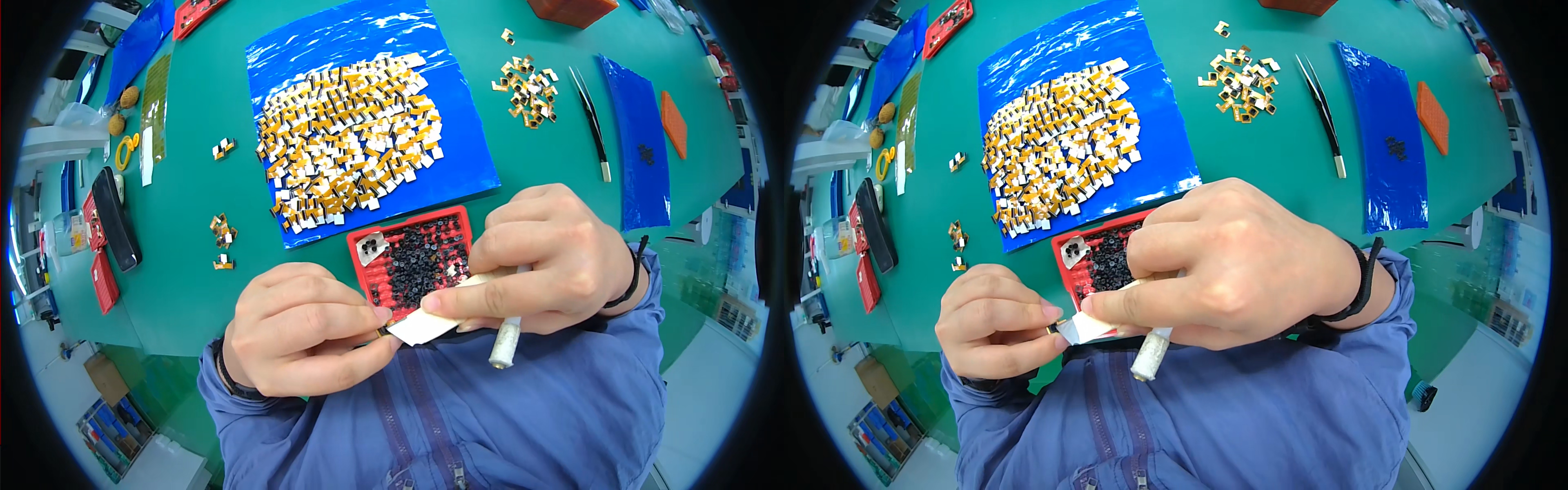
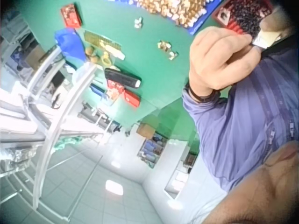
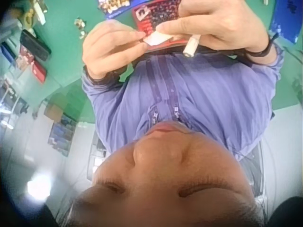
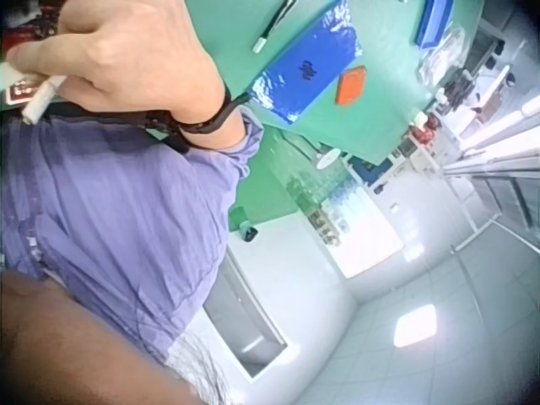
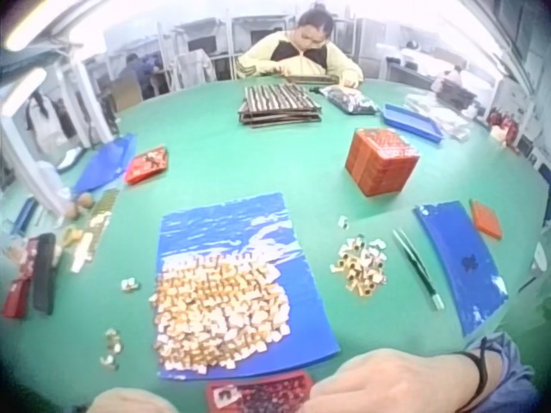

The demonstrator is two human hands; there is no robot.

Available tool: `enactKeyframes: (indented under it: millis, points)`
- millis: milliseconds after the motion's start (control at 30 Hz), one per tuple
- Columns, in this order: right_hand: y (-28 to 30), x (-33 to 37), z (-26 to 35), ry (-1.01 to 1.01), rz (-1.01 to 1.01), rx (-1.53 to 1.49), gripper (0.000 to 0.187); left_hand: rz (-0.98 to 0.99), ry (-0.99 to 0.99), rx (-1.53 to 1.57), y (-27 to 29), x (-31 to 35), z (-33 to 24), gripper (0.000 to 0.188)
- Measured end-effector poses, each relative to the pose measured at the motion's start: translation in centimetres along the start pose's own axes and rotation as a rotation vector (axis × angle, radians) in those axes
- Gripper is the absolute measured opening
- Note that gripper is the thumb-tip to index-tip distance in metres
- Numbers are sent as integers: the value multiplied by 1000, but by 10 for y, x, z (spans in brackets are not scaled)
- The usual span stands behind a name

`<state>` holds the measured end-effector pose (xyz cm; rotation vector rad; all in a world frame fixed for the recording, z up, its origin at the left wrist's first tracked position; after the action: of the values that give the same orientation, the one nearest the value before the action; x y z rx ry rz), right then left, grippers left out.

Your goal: The person uses a white cylindrical tool to pick up small black components from a red tray and places them onto a blue mat. The person repeatedly handles the components one by one, moving them from the tray to the mat in a repetitive assembly process.

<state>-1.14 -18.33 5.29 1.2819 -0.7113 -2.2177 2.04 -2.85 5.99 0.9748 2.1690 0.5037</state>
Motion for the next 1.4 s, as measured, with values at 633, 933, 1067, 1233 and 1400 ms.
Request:
enactKeyframes:
  millis: [633, 933, 1067, 1233, 1400]
  points:
    - [2, 0, 3, 115, -96, -61, 25, 139, 118, 509, -2, -6, 12, 13]
    - [6, -3, 3, 123, -100, 3, 24, 153, 114, 529, -2, -6, 15, 7]
    - [9, -2, 0, 81, -149, -6, 24, 110, 114, 507, 1, -5, 17, 7]
    - [13, -3, -2, 54, -155, -5, 24, 93, 81, 395, 2, -6, 16, 8]
    - [13, -3, -4, -16, -79, -34, 29, 87, 78, 336, 4, -6, 15, 12]
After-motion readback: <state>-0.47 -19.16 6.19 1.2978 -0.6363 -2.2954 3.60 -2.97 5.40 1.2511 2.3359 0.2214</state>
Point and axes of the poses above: each hand's wrist, its own x-axis away from the middle knuckle, its own y-axis out of the back of the hand, z = x × y, the point moved 7 cm from there along -x, towards the middle knuckle, and after that the axes turned 15 degrees about y, right-handed, at the moved point
